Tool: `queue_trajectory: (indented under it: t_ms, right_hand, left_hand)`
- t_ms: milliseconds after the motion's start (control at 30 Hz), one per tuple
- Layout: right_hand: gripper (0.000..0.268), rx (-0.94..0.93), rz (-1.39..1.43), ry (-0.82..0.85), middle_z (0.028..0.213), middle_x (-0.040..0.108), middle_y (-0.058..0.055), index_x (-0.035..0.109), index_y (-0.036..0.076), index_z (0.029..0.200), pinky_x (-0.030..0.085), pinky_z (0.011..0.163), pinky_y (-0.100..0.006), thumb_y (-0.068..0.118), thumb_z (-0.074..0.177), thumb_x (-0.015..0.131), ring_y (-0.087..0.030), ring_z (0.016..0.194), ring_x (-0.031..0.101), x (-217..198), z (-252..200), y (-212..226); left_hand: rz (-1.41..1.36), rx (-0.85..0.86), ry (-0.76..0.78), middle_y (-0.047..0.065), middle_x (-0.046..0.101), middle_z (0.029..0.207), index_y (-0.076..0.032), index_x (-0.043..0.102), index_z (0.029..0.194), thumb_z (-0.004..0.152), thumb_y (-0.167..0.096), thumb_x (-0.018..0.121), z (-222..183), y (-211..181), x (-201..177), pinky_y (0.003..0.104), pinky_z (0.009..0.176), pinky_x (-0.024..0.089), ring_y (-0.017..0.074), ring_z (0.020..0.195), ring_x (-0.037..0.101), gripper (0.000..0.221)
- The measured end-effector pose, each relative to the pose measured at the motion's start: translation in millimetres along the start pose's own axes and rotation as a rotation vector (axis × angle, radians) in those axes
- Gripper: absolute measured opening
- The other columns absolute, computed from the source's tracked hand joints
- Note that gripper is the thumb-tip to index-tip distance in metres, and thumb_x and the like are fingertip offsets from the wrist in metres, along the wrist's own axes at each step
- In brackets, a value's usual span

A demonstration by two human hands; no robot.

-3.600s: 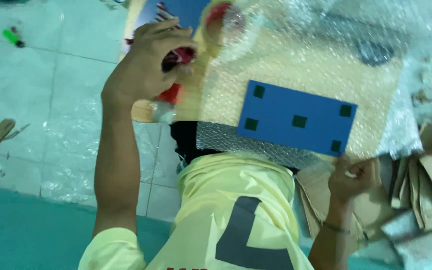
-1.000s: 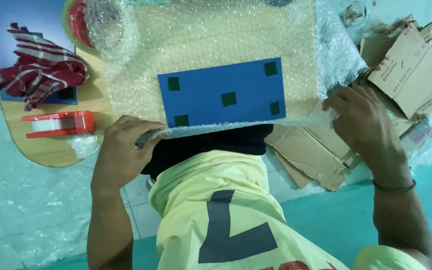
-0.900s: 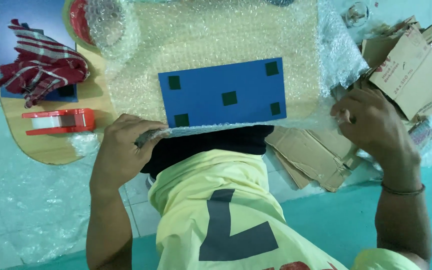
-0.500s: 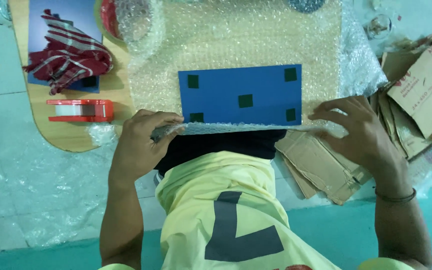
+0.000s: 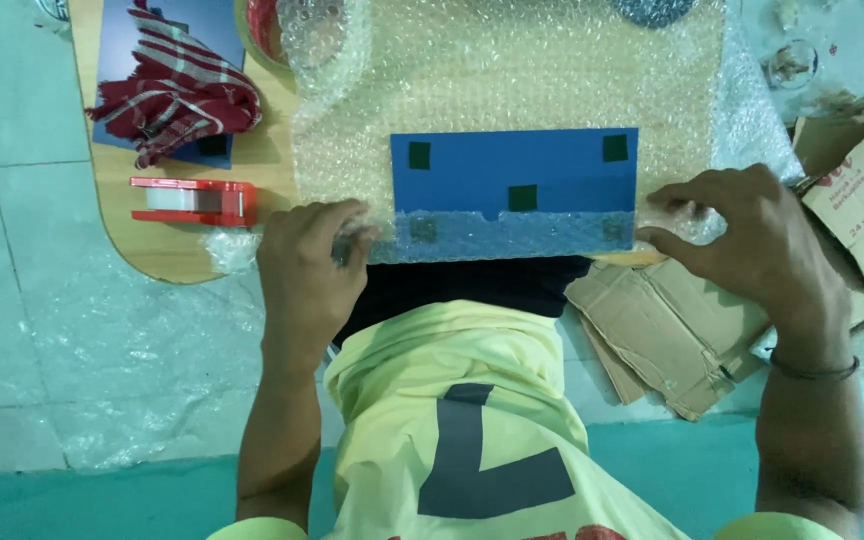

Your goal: Cleaning a blue rectangular plate with a cloth and preparing it for wrapping by attempting to apply tape.

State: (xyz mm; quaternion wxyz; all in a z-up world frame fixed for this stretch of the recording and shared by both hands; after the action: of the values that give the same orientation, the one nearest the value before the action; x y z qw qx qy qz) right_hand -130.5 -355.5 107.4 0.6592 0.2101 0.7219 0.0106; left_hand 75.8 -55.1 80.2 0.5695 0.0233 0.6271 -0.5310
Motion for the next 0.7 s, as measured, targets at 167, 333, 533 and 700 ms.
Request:
queue_trajectory:
  t_ms: [167, 333, 533, 700]
  right_hand:
    - [0.022, -0.035, -0.521, -0.119, 0.117, 0.077, 0.005, 0.081, 0.024, 0.113, 0.041, 0.113, -0.037, 0.031, 0.093, 0.085, -0.014, 0.107, 0.067, 4, -14, 16]
    - [0.019, -0.314, -0.384, -0.616, 0.106, 0.07, -0.009, 0.077, 0.01, 0.103, 0.044, 0.069, -0.033, 0.001, 0.096, 0.092, -0.016, 0.078, 0.053, 44, -23, 73]
    - [0.035, -0.094, -0.027, -0.555, 0.106, 0.066, -0.011, 0.079, 0.01, 0.109, 0.057, 0.078, -0.043, 0.036, 0.087, 0.087, -0.026, 0.085, 0.064, 65, -1, 124]
    - [0.021, -0.08, -0.027, -0.597, 0.106, 0.064, -0.016, 0.079, 0.006, 0.107, 0.052, 0.076, -0.047, 0.02, 0.093, 0.086, -0.035, 0.089, 0.063, 70, 0, 124]
  left_hand:
    - [0.045, -0.057, -0.025, 0.009, 0.072, 0.097, -0.006, 0.07, 0.111, 0.076, -0.002, 0.082, -3, 0, 4, 0.04, 0.079, 0.048, 0.0274, 0.079, 0.061, 0.037]
    - [0.039, -0.049, -0.037, 0.009, 0.067, 0.099, -0.005, 0.068, 0.111, 0.077, -0.001, 0.081, -4, 0, 7, 0.038, 0.079, 0.043, 0.0252, 0.08, 0.058, 0.038]
    - [0.208, 0.072, -0.256, 0.004, 0.059, 0.095, -0.015, 0.07, 0.101, 0.076, -0.013, 0.09, -8, 0, 9, 0.044, 0.08, 0.053, 0.0266, 0.086, 0.064, 0.032]
    - [0.145, 0.285, -0.434, 0.012, 0.061, 0.095, -0.007, 0.073, 0.09, 0.087, -0.007, 0.079, -16, -27, 20, 0.059, 0.098, 0.048, 0.0387, 0.102, 0.063, 0.007]
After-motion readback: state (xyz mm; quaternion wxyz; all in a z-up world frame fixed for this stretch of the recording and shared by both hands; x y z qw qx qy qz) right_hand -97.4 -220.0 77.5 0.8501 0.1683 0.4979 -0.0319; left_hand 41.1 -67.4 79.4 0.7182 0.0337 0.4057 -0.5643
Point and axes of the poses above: each hand's wrist, its own z-axis towards the middle knuckle, its own x-axis out of the palm, y = z × x, the point moved 6 cm from there along z, towards the middle knuckle
